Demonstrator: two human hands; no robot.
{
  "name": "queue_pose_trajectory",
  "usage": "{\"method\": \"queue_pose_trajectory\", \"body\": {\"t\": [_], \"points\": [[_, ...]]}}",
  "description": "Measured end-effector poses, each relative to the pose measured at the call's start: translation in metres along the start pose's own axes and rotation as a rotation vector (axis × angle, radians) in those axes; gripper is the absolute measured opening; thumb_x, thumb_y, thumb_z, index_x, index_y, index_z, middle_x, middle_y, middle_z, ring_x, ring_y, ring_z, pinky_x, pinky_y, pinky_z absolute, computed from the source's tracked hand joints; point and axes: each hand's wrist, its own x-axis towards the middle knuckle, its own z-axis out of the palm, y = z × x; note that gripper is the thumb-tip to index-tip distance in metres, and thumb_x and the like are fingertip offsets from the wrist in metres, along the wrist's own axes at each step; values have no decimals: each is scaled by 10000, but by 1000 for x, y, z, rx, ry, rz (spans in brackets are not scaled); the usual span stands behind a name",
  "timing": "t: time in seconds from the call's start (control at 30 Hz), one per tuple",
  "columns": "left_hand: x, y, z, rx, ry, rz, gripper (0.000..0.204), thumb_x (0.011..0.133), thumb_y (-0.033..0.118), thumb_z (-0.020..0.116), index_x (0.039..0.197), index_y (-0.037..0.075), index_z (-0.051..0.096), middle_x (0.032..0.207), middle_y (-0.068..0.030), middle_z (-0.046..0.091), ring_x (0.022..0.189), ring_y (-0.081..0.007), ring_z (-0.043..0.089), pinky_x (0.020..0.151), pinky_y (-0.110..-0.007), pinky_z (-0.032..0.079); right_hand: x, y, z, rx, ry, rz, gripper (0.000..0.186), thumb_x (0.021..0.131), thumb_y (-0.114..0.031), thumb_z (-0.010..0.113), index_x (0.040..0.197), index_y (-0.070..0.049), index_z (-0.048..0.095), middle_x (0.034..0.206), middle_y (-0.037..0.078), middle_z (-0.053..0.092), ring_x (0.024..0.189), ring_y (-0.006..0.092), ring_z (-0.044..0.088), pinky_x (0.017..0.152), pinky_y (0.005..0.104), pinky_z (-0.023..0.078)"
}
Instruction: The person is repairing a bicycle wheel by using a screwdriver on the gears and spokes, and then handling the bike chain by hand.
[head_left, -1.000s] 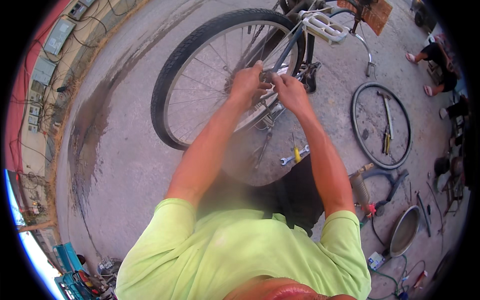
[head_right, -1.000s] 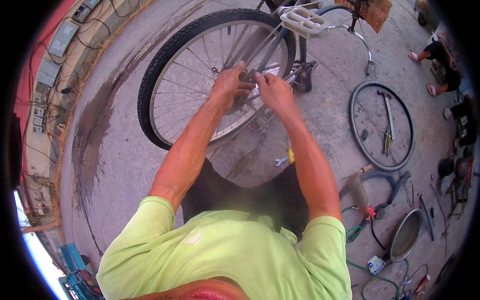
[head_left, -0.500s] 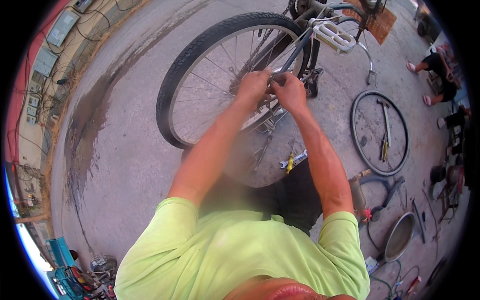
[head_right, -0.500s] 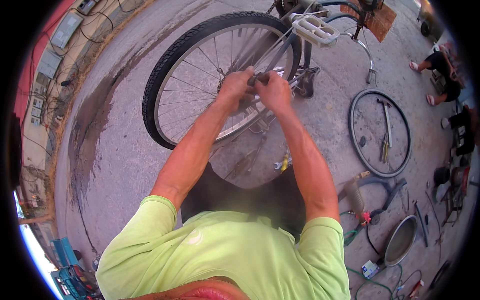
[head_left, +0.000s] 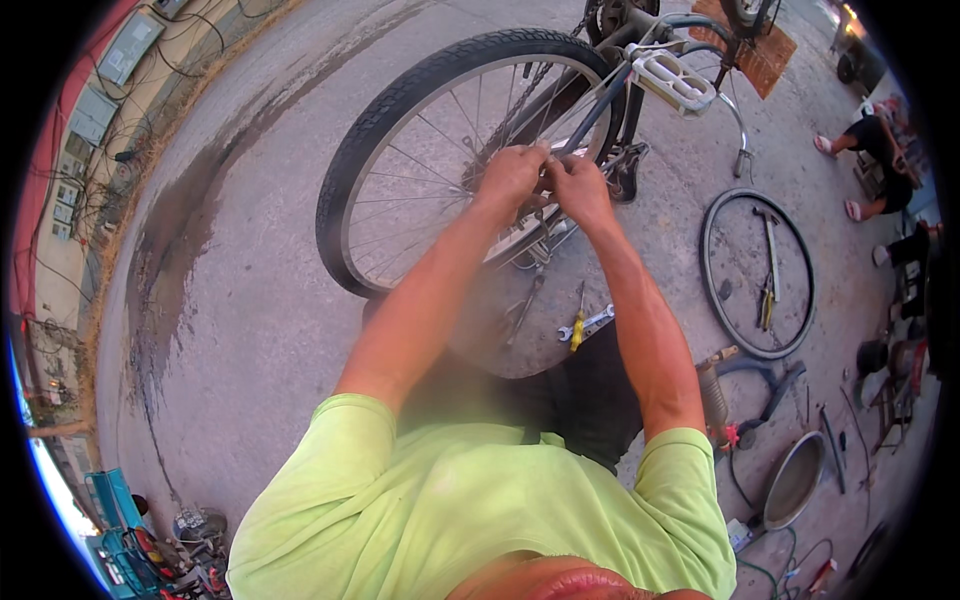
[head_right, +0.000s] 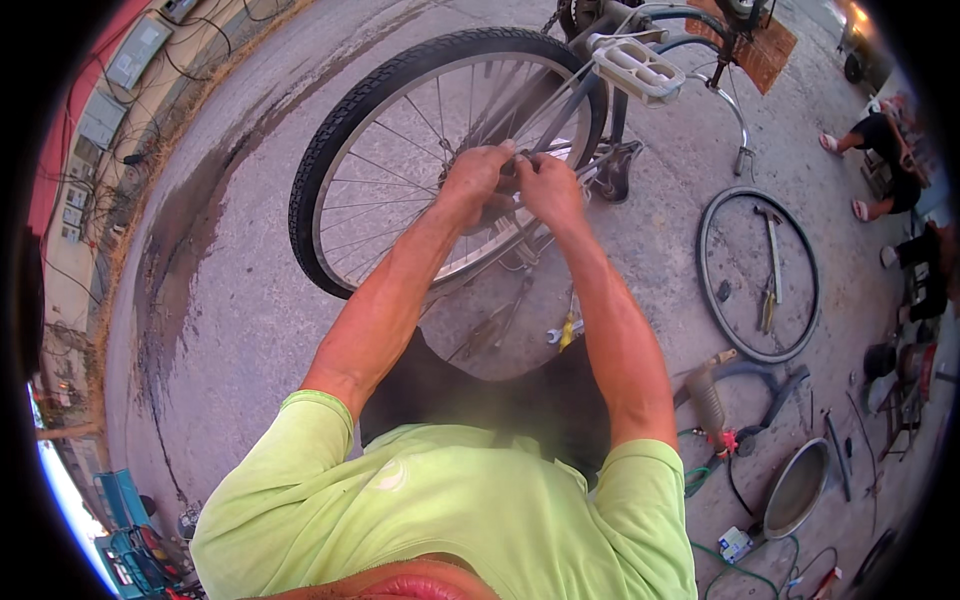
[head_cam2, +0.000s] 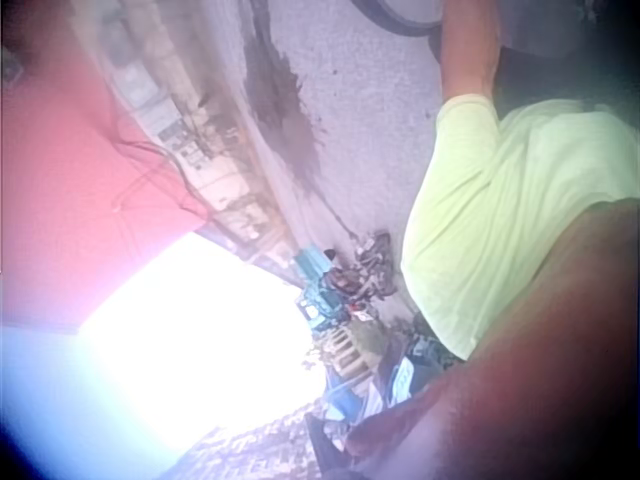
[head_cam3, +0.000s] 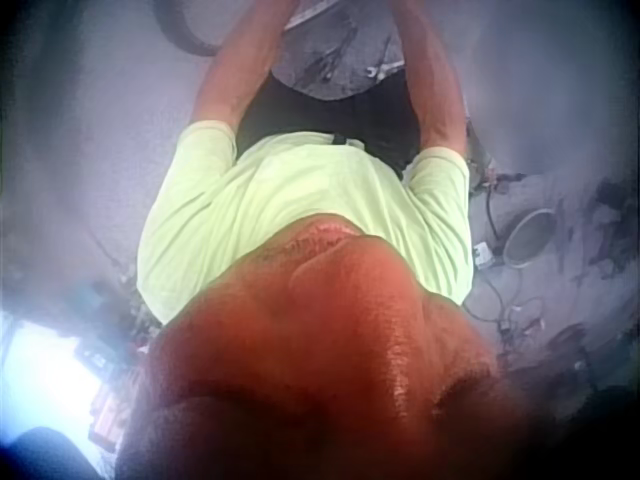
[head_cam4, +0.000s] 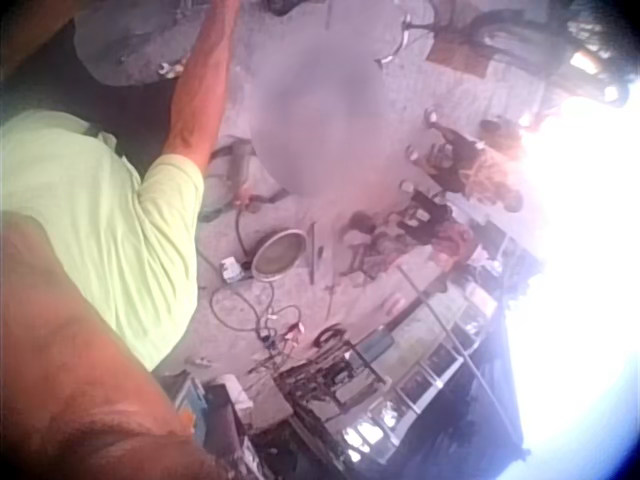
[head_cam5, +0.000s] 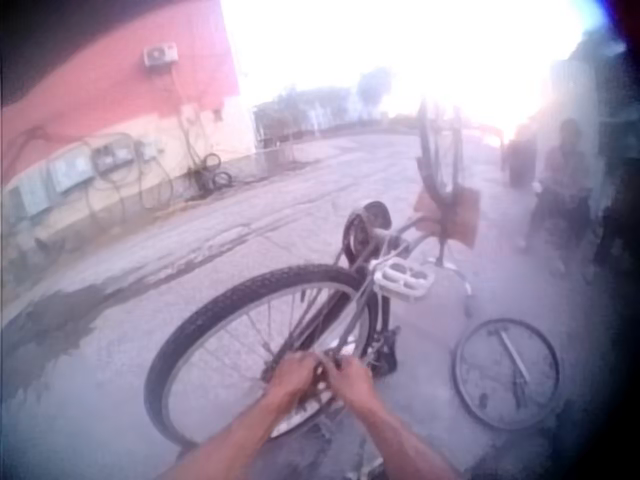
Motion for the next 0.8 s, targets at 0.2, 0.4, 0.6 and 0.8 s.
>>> {"method": "queue_pose_trajectory", "body": {"t": [0.2,0.4,0.6,0.8], "points": [[-1,-1,-7,21,11,-22,434,1009,347,549,1178,-48,610,1143,-151,643,978,-279,665,664,-388,550,-24,-20,-2,-63,137,-187,263,860,-274,700,995,-49,711,937,160,735,906,337,709,802,424,536],[-4,6,-3,57,36,-30,406,1011,340,547,1154,-32,624,1101,-146,658,969,-273,673,642,-379,536,-19,-12,1,-31,148,-166,264,854,-272,704,1013,-61,714,948,150,739,908,318,713,811,414,536],[-3,5,3,-8,-2,-26,391,1009,339,548,1115,-26,639,1051,-141,672,940,-269,687,622,-370,515,9,16,-1,163,-77,107,299,864,-307,696,1027,-58,728,946,154,741,901,299,720,813,401,538],[-6,5,-4,43,71,-34,368,996,318,570,1099,-28,643,1050,-154,673,859,-256,683,597,-363,505,-29,-18,1,-141,190,-213,304,863,-307,688,1014,-46,728,914,143,742,882,294,719,792,399,535]]}}
